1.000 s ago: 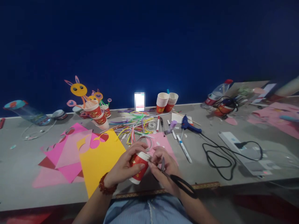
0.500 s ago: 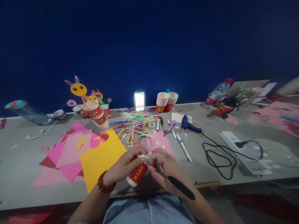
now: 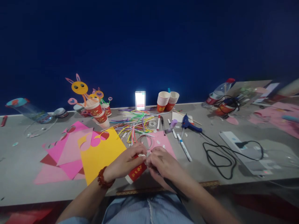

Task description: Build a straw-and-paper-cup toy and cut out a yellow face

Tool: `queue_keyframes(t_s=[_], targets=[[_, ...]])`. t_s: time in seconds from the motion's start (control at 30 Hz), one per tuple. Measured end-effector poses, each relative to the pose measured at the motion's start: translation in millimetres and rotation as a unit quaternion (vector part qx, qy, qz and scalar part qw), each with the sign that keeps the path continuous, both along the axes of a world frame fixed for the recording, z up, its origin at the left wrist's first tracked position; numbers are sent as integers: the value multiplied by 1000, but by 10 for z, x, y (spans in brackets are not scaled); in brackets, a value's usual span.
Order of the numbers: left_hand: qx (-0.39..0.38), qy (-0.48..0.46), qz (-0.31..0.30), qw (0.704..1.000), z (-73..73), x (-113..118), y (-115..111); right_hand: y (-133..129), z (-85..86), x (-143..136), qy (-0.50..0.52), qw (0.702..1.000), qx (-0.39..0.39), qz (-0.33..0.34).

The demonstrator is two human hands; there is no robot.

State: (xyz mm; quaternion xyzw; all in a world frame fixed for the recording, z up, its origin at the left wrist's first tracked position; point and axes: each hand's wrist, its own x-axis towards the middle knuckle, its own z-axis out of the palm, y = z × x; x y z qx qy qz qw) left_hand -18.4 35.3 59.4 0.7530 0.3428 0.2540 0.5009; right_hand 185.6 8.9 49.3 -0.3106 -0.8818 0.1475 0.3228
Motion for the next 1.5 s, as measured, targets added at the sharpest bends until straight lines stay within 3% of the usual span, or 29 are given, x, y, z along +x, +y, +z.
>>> queue_keyframes(t_s=[0.1,0.3,0.5,0.6,0.7,0.8,0.9,1.13,1.27,1.5], targets=[[-4,26,-5,1000,-3,-3,23,25,-1,9,-35,999,31,26],[1,69,-31,997,-30,-2,92,58,31,-22,-152,985,79,10],[-4,84,-72,994,-26,-22,132,78,14,-11,-187,974,118,56],[-18,71,-71,995,-33,-51,151,96,33,30,-168,983,46,63],[-35,34,-30,998,-57,-80,146,79,82,97,-106,990,-92,25],[-57,-2,5,998,-94,-89,112,31,121,152,-46,984,-170,-9],[-73,-17,8,997,-133,-71,87,0,125,157,-34,985,-172,-6],[-82,-2,-2,997,-203,-30,124,31,65,143,-95,991,-72,57],[-59,7,19,998,-210,-26,92,28,-16,115,-75,995,-47,55],[22,-7,56,998,-117,7,-25,-77,-18,42,50,981,-181,-53]])
